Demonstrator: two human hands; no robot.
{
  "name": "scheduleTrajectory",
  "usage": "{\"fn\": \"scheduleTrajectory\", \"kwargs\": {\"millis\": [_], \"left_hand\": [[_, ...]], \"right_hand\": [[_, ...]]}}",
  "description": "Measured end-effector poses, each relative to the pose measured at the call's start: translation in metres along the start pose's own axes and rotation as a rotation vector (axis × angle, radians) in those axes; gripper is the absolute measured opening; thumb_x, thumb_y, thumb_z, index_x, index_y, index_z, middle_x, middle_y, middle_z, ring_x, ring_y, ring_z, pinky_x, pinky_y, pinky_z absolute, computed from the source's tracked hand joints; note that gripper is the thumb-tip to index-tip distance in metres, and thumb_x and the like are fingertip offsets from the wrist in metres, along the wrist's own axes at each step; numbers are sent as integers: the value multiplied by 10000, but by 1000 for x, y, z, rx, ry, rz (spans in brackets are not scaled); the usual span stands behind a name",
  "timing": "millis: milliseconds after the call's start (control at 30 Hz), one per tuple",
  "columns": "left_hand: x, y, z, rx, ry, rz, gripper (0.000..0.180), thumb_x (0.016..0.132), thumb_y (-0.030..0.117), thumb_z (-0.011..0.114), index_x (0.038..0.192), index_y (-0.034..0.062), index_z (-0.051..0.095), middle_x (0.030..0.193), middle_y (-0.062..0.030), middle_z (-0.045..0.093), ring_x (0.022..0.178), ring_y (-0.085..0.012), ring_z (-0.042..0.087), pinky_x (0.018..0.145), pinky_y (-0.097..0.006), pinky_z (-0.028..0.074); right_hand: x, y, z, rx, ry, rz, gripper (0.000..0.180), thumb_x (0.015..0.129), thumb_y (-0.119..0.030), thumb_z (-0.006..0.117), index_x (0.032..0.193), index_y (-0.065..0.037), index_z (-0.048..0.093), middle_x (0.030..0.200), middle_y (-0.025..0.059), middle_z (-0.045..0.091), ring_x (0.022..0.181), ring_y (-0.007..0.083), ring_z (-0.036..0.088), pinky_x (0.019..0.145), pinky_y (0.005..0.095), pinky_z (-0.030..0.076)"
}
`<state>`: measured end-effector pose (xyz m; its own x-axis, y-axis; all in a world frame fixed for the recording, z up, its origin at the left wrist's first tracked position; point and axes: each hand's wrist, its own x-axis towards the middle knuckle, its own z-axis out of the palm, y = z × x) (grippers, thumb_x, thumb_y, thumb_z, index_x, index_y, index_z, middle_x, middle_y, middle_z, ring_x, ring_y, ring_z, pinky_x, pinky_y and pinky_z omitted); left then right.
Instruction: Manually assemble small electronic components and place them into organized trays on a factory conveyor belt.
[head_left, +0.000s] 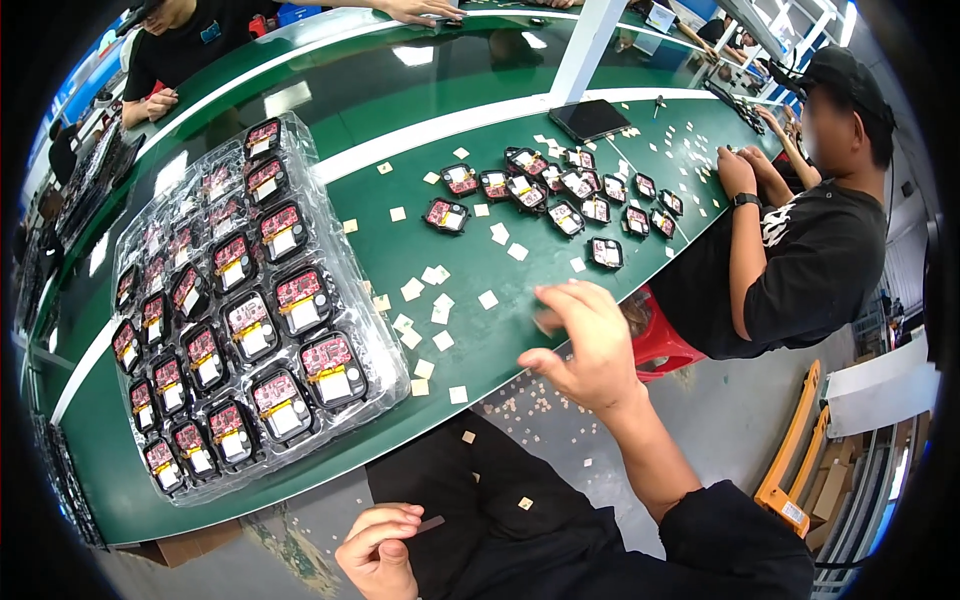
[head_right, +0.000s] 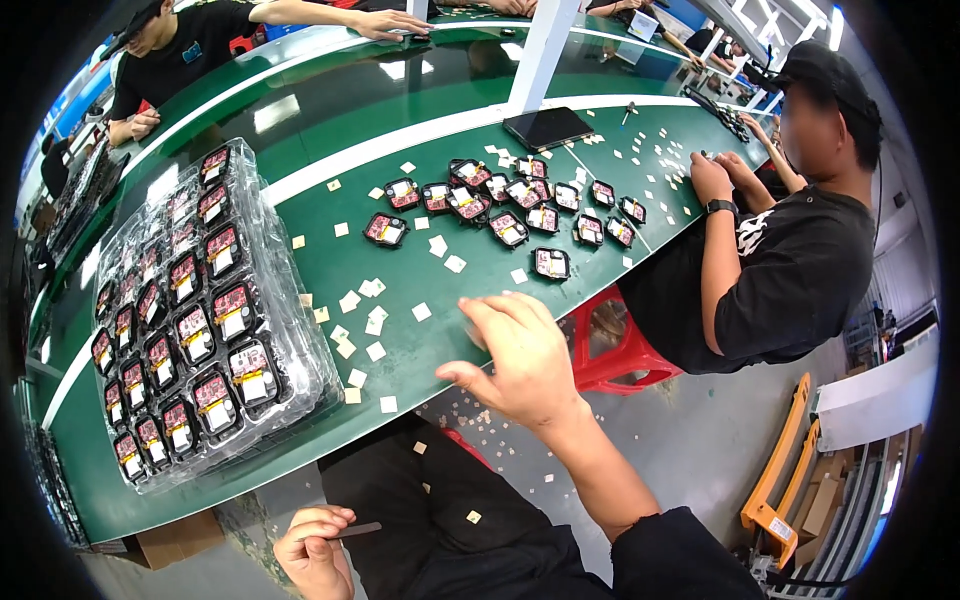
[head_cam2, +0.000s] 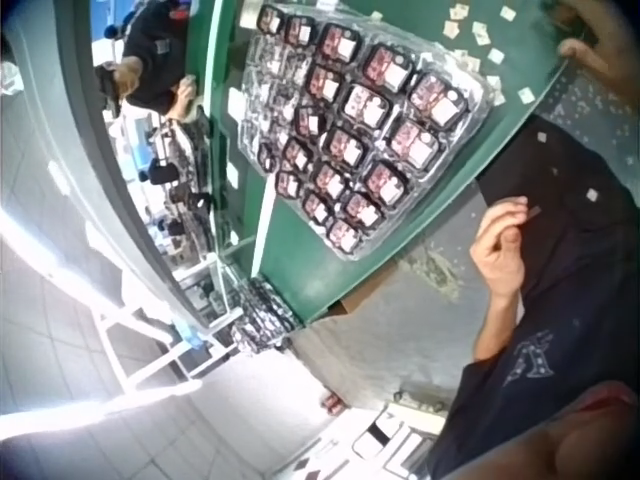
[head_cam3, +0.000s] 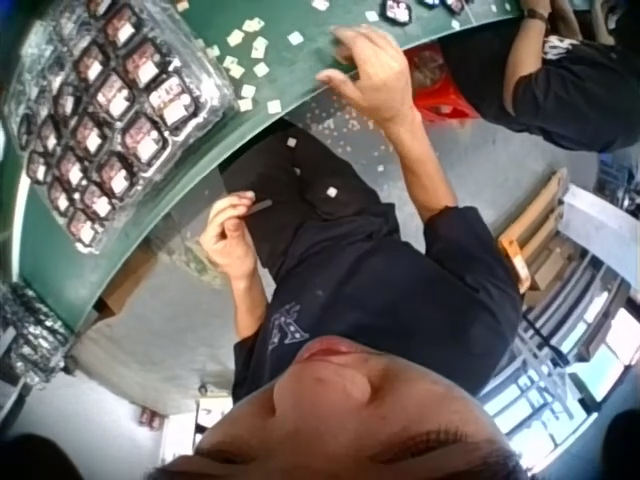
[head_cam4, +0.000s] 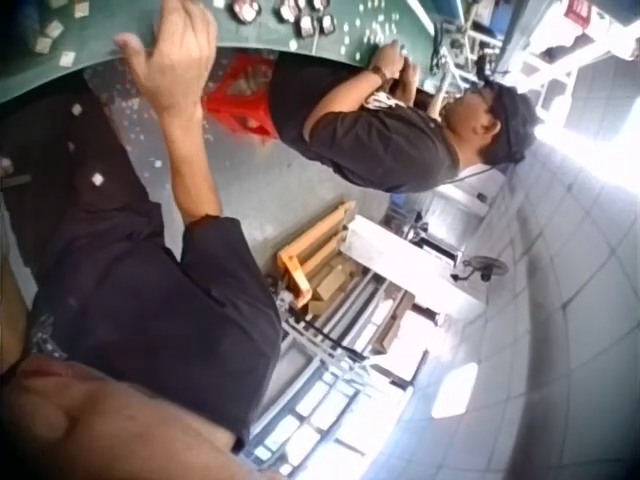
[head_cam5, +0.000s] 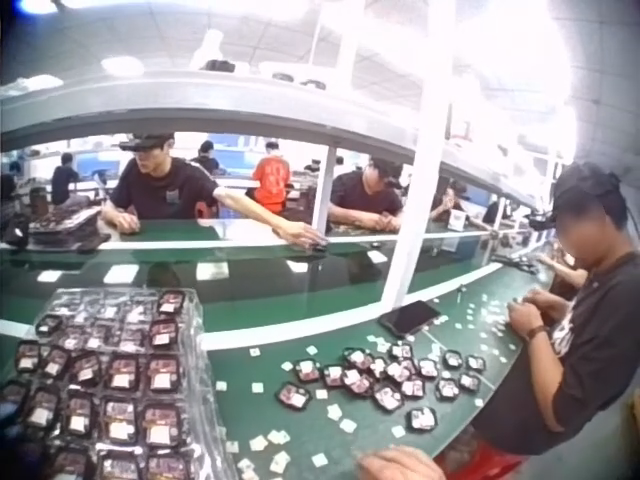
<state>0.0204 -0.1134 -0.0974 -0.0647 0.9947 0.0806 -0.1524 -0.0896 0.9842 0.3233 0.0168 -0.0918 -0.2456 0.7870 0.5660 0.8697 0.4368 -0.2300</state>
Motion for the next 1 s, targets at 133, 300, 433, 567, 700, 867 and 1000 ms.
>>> {"fn": "scheduleTrajectory", "kwargs": {"millis": [133, 300, 433, 567, 700, 867, 1000], "left_hand": [[-5, 1, 2, 4, 15, -7, 410, 994, 334, 706, 928, -69, 680, 1005, -201, 692, 953, -313, 702, 886, -417, 567], [-6, 0, 2, -21, 39, -41, 410, 993, 332, 708, 927, -72, 682, 1011, -202, 693, 957, -317, 703, 886, -417, 568], [-5, -1, 3, -20, 14, -26, 402, 991, 325, 711, 934, -72, 685, 1016, -205, 695, 956, -315, 703, 887, -413, 567], [-3, 0, 6, -4, 25, -30, 407, 990, 328, 714, 932, -74, 687, 1016, -201, 698, 942, -303, 704, 868, -397, 569], [-5, 7, 5, 30, 23, -55, 420, 992, 339, 709, 935, -76, 688, 1007, -191, 697, 908, -281, 702, 829, -376, 573], [-3, 6, 5, 30, 2, -78, 442, 1002, 357, 694, 943, -81, 690, 989, -176, 680, 846, -249, 690, 732, -350, 593], [-4, 6, 6, -13, -9, -85, 449, 1005, 360, 688, 954, -86, 691, 988, -180, 674, 842, -247, 688, 696, -364, 614]], "right_hand": [[19, 3, -13, 7, -53, 80, 724, 880, -540, 724, 1308, 28, 591, 1143, 171, 675, 1113, 373, 627, 960, 463, 490], [45, 6, 8, 37, -43, 38, 654, 891, -520, 729, 1252, 15, 617, 977, 142, 668, 919, 329, 640, 838, 441, 508], [64, 5, 1, 71, 84, 28, 565, 900, -508, 730, 1191, -30, 646, 838, 113, 635, 757, 305, 597, 719, 426, 476], [72, 13, 17, -124, 110, -139, 537, 910, -505, 722, 1156, -34, 649, 839, 115, 641, 757, 308, 603, 711, 420, 479], [78, 5, 8, -98, -180, 193, 600, 906, -522, 721, 1216, -23, 603, 882, 130, 651, 829, 321, 636, 763, 432, 512], [79, 18, 28, -51, -77, 106, 692, 922, -621, 650, 1262, -24, 561, 882, 135, 685, 816, 315, 680, 695, 427, 538], [90, 12, 15, -45, -45, 193, 641, 912, -624, 666, 1181, -49, 575, 724, 120, 683, 670, 325, 699, 582, 421, 539]]}}
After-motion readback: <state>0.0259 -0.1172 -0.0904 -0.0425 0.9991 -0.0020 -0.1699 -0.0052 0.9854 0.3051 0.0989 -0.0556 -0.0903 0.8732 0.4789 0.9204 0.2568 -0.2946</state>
